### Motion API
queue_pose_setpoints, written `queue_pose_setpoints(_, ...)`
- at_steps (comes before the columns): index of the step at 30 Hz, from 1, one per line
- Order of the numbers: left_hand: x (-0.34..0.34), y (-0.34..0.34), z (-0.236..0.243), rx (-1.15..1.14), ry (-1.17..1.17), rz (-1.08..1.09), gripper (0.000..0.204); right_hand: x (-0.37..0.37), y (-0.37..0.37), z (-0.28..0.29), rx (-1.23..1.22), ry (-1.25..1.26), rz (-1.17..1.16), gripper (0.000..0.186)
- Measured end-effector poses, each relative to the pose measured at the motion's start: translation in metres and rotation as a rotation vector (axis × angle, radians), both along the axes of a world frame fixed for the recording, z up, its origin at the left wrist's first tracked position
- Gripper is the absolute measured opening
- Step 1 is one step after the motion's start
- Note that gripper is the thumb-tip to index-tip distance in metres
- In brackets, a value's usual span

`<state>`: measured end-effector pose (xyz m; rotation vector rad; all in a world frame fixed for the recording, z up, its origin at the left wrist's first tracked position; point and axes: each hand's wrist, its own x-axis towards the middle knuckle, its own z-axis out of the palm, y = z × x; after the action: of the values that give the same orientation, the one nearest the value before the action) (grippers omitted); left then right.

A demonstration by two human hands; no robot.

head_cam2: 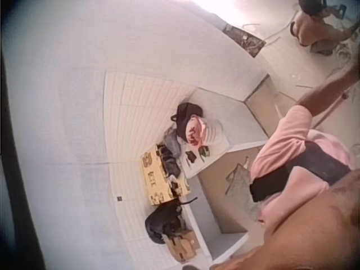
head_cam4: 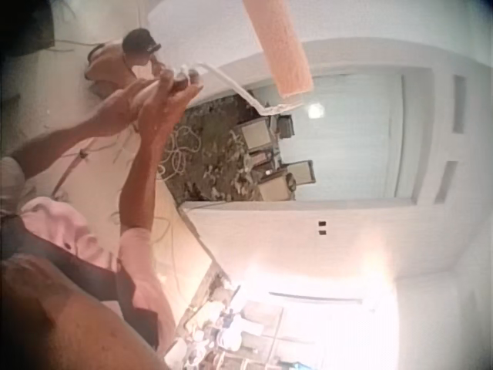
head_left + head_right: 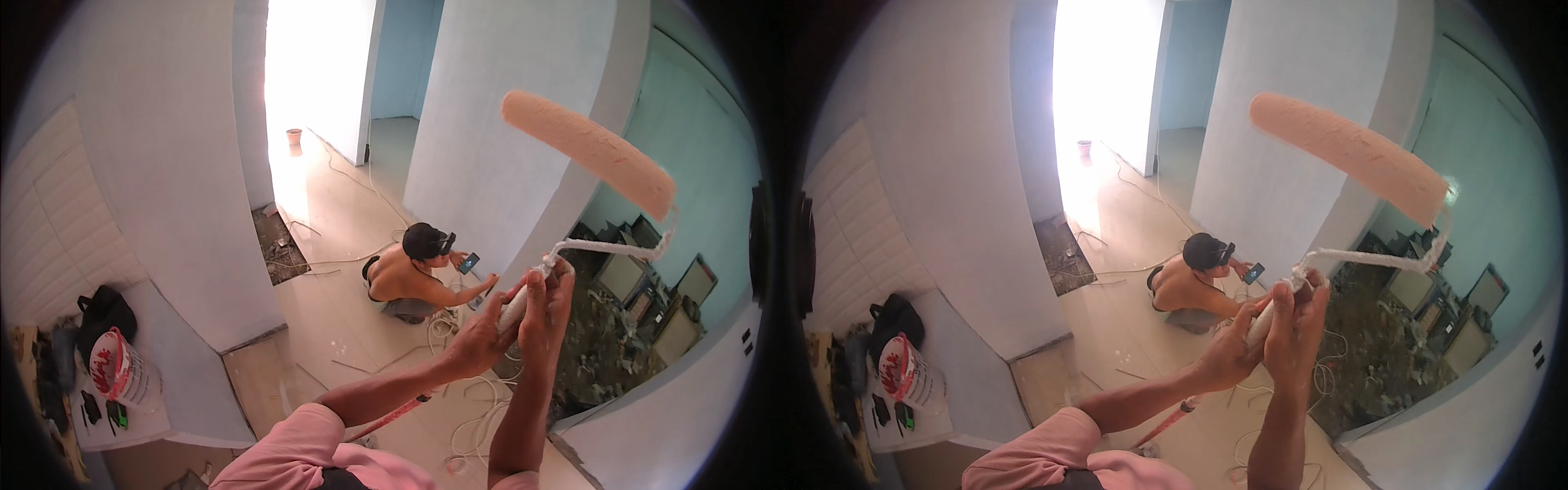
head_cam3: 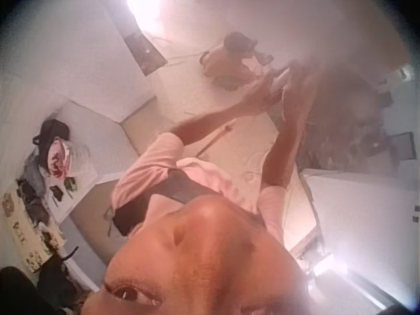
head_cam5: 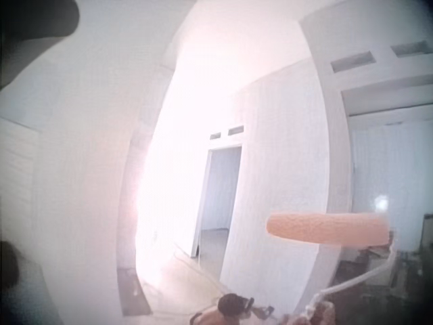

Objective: The person paints the ceiling and upper walls of a room using a long-handled paint roller. They repeatedly dip the roller into a paint bucket and apply white paint to the surfaces. Another person is visible in the background working on the floor.

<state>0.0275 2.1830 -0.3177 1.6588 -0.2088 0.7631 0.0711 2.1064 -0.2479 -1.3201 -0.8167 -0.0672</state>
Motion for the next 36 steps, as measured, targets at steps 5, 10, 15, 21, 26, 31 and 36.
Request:
queue_pose_setpoints(5,-0.004,-0.007,-0.006,0.015,0.079,-0.026,0.047,-0.002,0.001,-0.009,0.037,-0.004,-0.090,0.044)
queue_pose_setpoints(10,-0.015,-0.022,-0.044,0.044,0.131,-0.053,0.043,-0.007,-0.004,-0.011,0.202,0.083,-0.116,0.044)
queue_pose_setpoints(15,-0.020,-0.041,-0.076,0.097,0.186,-0.047,0.034,-0.009,-0.021,-0.013,0.288,0.359,-0.104,0.045)
queue_pose_setpoints(21,-0.017,-0.056,-0.067,0.079,0.242,-0.018,0.028,-0.005,-0.032,-0.029,0.312,0.377,-0.183,0.042)
queue_pose_setpoints(26,-0.012,-0.068,-0.073,0.067,0.172,-0.031,0.025,-0.011,-0.032,-0.032,0.299,0.339,-0.340,0.040)
queue_pose_setpoints(31,-0.004,-0.082,-0.079,0.101,0.173,-0.068,0.027,-0.016,-0.038,-0.028,0.227,0.312,-0.580,0.039)
queue_pose_setpoints(36,0.000,-0.078,-0.075,0.111,0.189,-0.275,0.028,-0.015,-0.050,-0.040,0.318,0.151,-0.648,0.040)
